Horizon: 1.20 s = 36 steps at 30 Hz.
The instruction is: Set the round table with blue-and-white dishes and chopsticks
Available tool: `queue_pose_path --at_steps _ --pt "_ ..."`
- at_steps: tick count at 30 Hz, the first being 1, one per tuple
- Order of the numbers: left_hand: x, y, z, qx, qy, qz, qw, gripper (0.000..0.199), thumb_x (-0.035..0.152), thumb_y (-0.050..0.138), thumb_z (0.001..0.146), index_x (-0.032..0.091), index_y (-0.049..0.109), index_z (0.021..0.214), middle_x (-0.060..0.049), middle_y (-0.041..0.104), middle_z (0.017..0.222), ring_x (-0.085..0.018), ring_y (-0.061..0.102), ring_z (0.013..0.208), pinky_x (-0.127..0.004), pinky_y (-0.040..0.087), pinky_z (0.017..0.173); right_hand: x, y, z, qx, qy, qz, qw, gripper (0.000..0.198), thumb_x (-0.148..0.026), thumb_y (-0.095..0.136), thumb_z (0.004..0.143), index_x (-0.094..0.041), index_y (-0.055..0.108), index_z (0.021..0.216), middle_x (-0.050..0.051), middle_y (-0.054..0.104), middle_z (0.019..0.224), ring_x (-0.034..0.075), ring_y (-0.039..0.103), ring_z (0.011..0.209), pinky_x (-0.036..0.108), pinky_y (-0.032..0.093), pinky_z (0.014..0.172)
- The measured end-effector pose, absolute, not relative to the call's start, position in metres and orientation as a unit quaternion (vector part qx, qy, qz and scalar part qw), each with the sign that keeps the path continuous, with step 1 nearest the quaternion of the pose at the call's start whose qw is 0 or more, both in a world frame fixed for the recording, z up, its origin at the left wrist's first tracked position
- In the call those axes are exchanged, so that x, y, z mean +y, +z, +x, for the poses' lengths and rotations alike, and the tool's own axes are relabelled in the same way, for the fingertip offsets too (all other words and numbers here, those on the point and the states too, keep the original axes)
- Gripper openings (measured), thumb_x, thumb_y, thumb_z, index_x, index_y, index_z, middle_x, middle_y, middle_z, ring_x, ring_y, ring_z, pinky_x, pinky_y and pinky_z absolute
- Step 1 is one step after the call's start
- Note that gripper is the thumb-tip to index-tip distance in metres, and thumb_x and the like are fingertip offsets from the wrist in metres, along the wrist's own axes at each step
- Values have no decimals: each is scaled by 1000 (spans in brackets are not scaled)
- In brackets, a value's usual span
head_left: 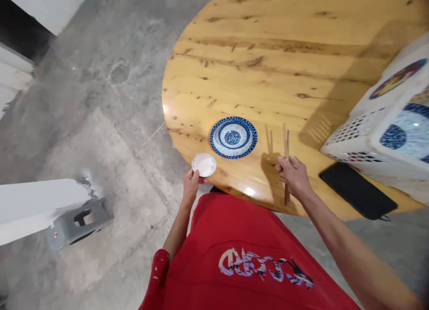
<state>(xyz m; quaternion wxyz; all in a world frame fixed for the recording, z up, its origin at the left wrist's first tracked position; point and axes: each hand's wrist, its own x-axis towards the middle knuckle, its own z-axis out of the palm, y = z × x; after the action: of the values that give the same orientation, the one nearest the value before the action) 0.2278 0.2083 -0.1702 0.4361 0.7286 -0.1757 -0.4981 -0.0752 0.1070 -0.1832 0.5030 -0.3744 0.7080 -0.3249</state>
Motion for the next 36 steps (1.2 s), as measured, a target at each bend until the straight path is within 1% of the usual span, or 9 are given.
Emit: queue_pose_path --at_steps 3,5,8,11,16,19,24,30,36 --pt "211 -164 231 -132 -461 747 460 35 47 65 73 15 62 85 -4 69 61 -16 64 50 -25 49 54 101 -188 -61 706 -316 -335 538 41 -53 78 66 -20 63 83 -4 51 58 8 34 42 22 23 35" --pt "209 -158 236 -112 -427 760 477 35 46 64 72 14 62 86 -5 71 63 -15 64 52 -24 48 55 97 -192 -51 685 -314 -335 565 41 -53 77 67 -18 66 84 -3 53 59 7 31 41 23 21 36" --pt "202 -152 245 -97 -379 771 502 34 47 62 72 14 62 85 -6 71 66 -14 66 55 -24 48 57 90 -201 -36 650 -323 -340 598 39 -55 76 69 -19 66 81 -1 57 61 7 26 42 25 17 37" --pt "190 -148 252 -99 -357 770 519 33 47 62 71 15 60 82 -6 72 68 -13 66 56 -23 48 59 86 -208 -23 640 -334 -335 605 37 -57 74 70 -22 65 76 2 62 65 9 26 44 27 18 39" --pt "167 -152 259 -106 -383 748 531 37 46 67 67 13 63 85 -5 71 66 -14 66 55 -24 49 60 82 -212 -7 647 -346 -360 576 45 -65 69 69 -21 61 61 2 53 54 12 37 50 28 28 47" --pt "147 -158 271 -129 -420 733 520 41 46 69 66 12 64 89 -5 72 66 -14 66 53 -24 49 58 79 -213 3 649 -370 -360 558 49 -68 69 66 -21 59 57 5 58 57 15 46 57 29 34 53" --pt "105 -159 312 -193 -478 712 477 44 48 71 62 13 65 88 -3 69 60 -15 65 50 -24 48 56 80 -213 25 675 -424 -316 515 50 -70 68 63 -21 58 61 3 59 59 17 49 59 30 38 58" --pt "68 -161 365 -252 -491 698 456 38 46 69 64 14 64 85 -2 69 59 -13 63 50 -23 49 56 82 -217 46 717 -459 -252 460 42 -61 68 64 -21 56 61 0 55 57 15 48 57 29 37 56" --pt "52 -168 394 -284 -501 693 435 33 42 64 69 15 65 89 0 68 59 -14 64 52 -24 52 58 77 -222 56 731 -474 -226 436 36 -53 67 68 -20 58 57 2 59 55 18 55 58 29 42 56"
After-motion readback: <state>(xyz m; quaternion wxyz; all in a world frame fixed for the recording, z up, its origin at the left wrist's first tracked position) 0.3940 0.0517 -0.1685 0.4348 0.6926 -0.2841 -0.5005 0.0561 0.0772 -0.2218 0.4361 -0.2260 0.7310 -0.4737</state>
